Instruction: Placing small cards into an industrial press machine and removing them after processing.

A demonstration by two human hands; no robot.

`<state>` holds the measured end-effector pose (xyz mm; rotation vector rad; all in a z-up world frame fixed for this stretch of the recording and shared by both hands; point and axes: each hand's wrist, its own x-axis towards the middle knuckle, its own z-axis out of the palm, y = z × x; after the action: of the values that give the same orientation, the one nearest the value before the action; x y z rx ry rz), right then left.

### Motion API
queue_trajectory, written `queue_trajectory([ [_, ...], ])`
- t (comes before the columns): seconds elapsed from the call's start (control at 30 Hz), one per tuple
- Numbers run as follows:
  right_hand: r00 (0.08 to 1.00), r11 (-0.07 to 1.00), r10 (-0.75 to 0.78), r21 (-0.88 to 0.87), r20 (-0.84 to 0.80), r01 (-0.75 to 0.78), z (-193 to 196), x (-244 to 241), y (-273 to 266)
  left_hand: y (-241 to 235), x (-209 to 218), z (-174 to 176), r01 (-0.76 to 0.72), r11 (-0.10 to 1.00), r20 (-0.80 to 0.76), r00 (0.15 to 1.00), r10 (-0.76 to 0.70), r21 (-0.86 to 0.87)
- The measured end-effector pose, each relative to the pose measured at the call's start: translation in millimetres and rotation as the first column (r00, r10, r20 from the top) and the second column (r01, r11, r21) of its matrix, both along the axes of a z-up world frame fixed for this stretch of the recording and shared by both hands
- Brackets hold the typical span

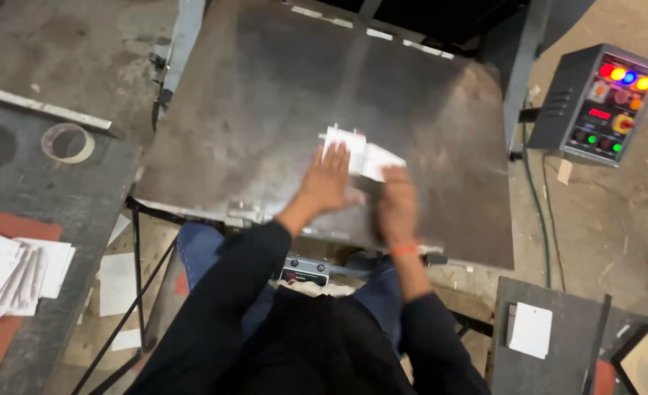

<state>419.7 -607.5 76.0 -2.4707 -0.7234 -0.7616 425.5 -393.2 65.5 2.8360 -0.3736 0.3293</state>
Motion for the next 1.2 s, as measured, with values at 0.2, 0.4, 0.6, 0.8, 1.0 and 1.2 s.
queue_trajectory([
  [0.2, 0.938, 0.981, 0.14, -0.081, -0.319, -0.174, -52.5, 19.0, 79.9, 31.5, -158.3, -39.8, 0.071, 0.987, -0.035, 0.996, -0.076, -0.143],
  [0.4, 0.951, 0.955, 0.228, -0.14, -0.211, -0.26, -35.4, 95.3, 81.7, 151.5, -207.6, 23.3, -0.113, 0.955, 0.079, 0.987, 0.139, -0.273],
  [0.6, 0.881, 0.904, 0.145, -0.302, -0.45, -0.303, 42.6, 219.0, 107.4, 324.0, -357.8, 2.0, -0.857, 0.508, 0.385, 0.498, 0.777, 0.083],
  [0.8, 0.935, 0.936, 0.245, 0.313, -0.257, -0.159, 157.3, 161.3, 94.4, 373.0, -393.3, -51.4, -0.827, 0.413, 0.316, 0.537, 0.782, 0.383],
  [1.0, 0.998, 0.992, -0.017, 0.124, -0.057, 0.024, 81.9, -2.8, -91.3, 314.4, -305.8, -136.5, -0.561, 0.826, 0.093, 0.821, 0.564, -0.054],
  [1.2, 0.599, 0.617, -0.787, -0.216, -0.149, 0.757, -32.7, -138.0, -325.2, 206.3, -238.9, -131.2, -0.416, 0.871, -0.244, 0.901, 0.358, -0.26],
])
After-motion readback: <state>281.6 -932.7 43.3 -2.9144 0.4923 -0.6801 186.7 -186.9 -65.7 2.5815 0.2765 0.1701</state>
